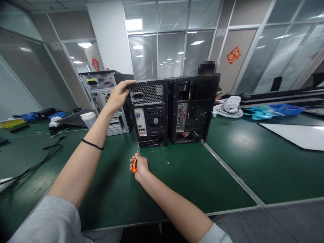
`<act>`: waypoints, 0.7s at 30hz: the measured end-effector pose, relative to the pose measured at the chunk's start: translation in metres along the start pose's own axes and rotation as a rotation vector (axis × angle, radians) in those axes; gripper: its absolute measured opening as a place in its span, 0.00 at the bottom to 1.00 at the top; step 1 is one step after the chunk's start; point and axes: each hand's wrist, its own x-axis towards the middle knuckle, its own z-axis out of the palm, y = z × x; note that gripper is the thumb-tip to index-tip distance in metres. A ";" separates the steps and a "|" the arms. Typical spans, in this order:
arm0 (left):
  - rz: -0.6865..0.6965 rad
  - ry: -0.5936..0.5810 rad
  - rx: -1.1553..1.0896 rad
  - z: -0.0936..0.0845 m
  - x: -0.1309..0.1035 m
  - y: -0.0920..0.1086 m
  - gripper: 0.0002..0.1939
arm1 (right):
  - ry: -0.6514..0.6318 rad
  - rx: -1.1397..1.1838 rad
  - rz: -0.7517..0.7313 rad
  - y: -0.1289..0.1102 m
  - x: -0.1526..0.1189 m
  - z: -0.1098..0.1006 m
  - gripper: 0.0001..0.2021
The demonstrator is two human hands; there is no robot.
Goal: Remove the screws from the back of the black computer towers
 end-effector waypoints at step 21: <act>-0.004 0.004 -0.009 0.000 -0.001 0.002 0.23 | -0.005 -0.012 0.090 0.000 0.003 -0.002 0.15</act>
